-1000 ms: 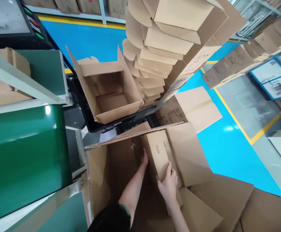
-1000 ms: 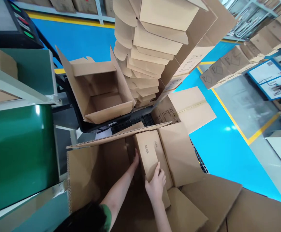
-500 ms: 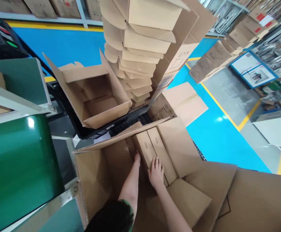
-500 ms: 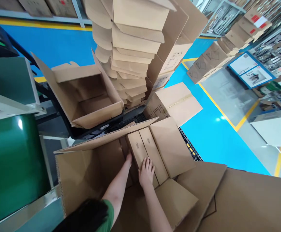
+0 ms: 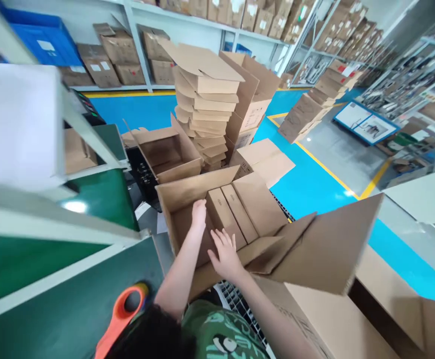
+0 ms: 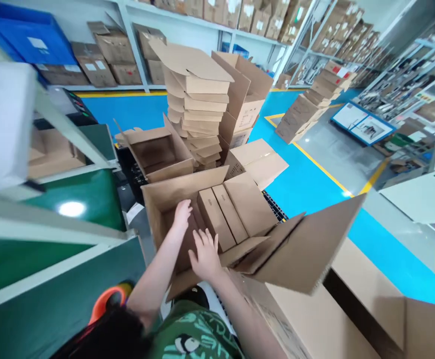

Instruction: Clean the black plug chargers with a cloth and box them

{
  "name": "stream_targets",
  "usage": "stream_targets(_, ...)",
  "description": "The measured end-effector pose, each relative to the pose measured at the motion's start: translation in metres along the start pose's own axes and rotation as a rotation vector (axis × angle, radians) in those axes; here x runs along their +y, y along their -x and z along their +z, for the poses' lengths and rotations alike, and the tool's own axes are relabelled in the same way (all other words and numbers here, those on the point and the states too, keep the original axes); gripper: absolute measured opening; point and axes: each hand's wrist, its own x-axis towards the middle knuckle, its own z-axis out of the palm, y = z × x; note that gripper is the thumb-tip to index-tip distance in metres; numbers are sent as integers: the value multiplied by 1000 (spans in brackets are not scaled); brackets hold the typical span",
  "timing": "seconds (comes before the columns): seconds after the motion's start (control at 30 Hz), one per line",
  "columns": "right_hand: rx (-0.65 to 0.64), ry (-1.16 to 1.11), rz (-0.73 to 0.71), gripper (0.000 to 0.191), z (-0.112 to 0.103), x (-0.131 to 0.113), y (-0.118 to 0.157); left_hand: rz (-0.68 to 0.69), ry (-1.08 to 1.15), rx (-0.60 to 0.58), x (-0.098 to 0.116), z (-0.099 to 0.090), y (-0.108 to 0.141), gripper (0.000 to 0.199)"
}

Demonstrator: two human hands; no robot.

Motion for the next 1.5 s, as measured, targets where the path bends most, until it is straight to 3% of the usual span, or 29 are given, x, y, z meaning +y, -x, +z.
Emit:
stream_targets(0.1, -40, -65, -137, 61, 24, -18, 99, 100, 117, -45, 3, -74, 81, 39)
stream_targets(0.17, -118, -104, -234, 58, 49, -18, 154, 143, 164, 6, -19, -133, 156, 38)
stream_targets(0.23, -250, -132, -369, 56, 76, -17, 194, 119, 192, 124, -56, -185, 239, 35)
stream_targets(0.33, -489, -134, -591, 61, 113, -25, 234, -18, 253, 355, -120, -247, 353, 31)
stream_targets(0.43, -668, -93, -724, 69, 144, -47, 265, -153, 344, 579, -175, -300, 447, 30)
stream_targets(0.5, -738, -59, -767, 71, 161, -67, 282, -191, 395, 707, -202, -332, 494, 32)
stream_targets(0.57, -777, -37, -804, 72, 176, -94, 294, -183, 427, 810, -220, -365, 524, 33)
stream_targets(0.67, -803, -46, -879, 75, 203, -155, 296, -107, 439, 942, -235, -423, 541, 34)
stream_targets(0.77, -787, -80, -916, 84, 241, -233, 278, -3, 414, 1104, -238, -505, 544, 35)
stream_targets(0.9, -641, -181, -850, 95, 309, -347, 237, 135, 332, 1317, -220, -659, 539, 36)
stream_targets(1.03, -385, -327, -723, 87, 380, -445, 209, 267, 251, 1385, -169, -824, 510, 37)
stream_targets(1.13, -232, -395, -674, 73, 418, -487, 212, 351, 221, 1366, -129, -909, 475, 40)
stream_targets(1.2, -175, -410, -666, 67, 430, -499, 223, 382, 218, 1346, -112, -940, 456, 40)
stream_targets(1.3, -126, -399, -632, 71, 432, -501, 238, 381, 218, 1328, -104, -954, 441, 37)
stream_targets(1.4, -121, -374, -571, 77, 424, -497, 237, 322, 209, 1325, -110, -945, 446, 35)
stream_targets(1.5, -140, -349, -507, 81, 412, -487, 228, 223, 185, 1311, -122, -918, 464, 36)
